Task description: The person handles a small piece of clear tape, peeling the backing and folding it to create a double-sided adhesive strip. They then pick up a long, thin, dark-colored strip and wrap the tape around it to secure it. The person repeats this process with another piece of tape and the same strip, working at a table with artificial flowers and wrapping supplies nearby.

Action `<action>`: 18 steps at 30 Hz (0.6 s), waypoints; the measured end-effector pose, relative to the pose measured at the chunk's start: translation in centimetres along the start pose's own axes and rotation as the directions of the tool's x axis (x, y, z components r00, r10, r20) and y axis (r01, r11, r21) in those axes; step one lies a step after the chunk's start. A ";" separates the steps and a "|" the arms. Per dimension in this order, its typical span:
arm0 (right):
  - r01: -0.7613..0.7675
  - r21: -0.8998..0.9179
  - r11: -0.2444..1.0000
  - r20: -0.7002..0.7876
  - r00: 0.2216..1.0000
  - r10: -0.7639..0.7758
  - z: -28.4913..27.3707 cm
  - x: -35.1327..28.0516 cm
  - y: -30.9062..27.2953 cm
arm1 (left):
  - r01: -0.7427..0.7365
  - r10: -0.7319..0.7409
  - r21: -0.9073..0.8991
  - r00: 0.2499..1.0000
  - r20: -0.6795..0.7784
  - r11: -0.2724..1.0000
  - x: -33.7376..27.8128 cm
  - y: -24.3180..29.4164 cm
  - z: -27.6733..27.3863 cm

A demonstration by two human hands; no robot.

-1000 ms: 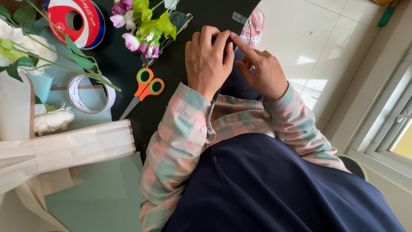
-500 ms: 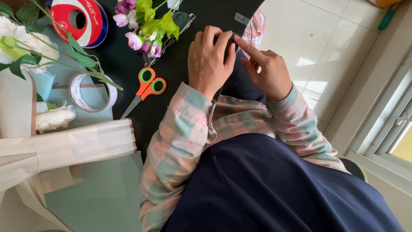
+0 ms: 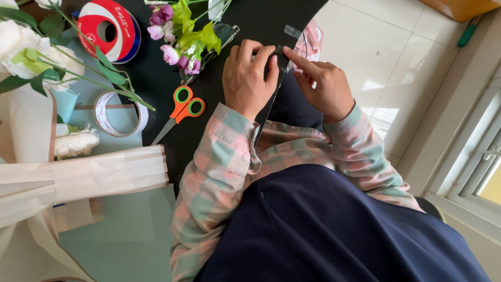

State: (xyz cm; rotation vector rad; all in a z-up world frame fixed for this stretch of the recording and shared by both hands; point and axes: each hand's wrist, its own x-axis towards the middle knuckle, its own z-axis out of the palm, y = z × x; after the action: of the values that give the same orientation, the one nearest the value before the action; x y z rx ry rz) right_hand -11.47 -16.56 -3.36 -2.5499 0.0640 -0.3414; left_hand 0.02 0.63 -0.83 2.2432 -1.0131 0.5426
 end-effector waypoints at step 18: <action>0.308 -0.016 0.951 -0.231 0.925 -0.303 1.5 5.4 -3.0 | 0.028 -0.029 -0.024 0.999 -0.035 0.999 -2.5 -4.4 0.7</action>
State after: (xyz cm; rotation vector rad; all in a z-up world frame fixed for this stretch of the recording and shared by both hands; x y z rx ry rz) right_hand -5.96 -13.92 -1.70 -2.4870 -0.2528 -0.7554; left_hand 1.90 3.77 -4.40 2.2166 -0.9631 0.5539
